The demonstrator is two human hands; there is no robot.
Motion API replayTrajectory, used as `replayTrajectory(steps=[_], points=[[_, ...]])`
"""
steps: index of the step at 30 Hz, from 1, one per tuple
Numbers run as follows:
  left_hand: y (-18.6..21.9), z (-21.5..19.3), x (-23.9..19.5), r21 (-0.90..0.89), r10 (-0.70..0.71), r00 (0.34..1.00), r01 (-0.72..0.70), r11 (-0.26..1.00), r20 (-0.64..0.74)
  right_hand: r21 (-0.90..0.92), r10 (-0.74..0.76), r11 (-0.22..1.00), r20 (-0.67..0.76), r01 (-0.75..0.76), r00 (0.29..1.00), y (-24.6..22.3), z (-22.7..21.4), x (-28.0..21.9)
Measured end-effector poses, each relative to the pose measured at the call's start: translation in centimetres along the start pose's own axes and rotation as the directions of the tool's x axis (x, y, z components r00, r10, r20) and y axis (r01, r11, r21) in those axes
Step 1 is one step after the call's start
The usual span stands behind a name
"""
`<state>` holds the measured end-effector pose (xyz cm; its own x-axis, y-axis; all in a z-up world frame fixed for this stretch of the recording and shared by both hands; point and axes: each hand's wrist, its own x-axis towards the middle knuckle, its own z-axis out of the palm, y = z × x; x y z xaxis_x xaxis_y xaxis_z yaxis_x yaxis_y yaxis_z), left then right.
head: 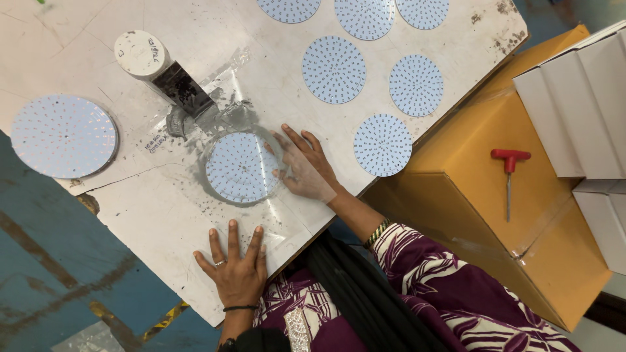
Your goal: The person spreads a grey paste onto circular discs using a metal spatula. They repeatedly scoop paste from a container and spread it evenly over each disc's surface, then place the treated discs aside on the table.
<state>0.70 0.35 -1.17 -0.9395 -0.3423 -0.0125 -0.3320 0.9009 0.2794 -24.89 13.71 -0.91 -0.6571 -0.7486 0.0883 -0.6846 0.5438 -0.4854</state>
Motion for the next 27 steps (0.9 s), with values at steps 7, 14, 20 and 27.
replayTrajectory(steps=[7,14,20,27], points=[[0.07,-0.06,0.04,-0.004,0.006,1.000,-0.006,1.000,-0.014,-0.024,0.006,1.000,0.016,-0.005,1.000,0.22,0.34,-0.06],[0.09,-0.15,0.12,0.010,0.011,1.000,-0.011,1.000,-0.013,-0.027,0.003,1.000,0.006,-0.003,1.000,0.16,0.29,-0.19],[0.16,-0.25,0.09,0.014,0.014,1.000,-0.014,1.000,-0.011,-0.010,0.010,1.000,0.013,-0.010,1.000,0.13,0.44,-0.17],[0.12,-0.20,0.08,0.015,0.022,0.999,-0.021,1.000,-0.032,-0.028,0.006,1.000,0.009,-0.005,1.000,0.20,0.63,-0.25]])
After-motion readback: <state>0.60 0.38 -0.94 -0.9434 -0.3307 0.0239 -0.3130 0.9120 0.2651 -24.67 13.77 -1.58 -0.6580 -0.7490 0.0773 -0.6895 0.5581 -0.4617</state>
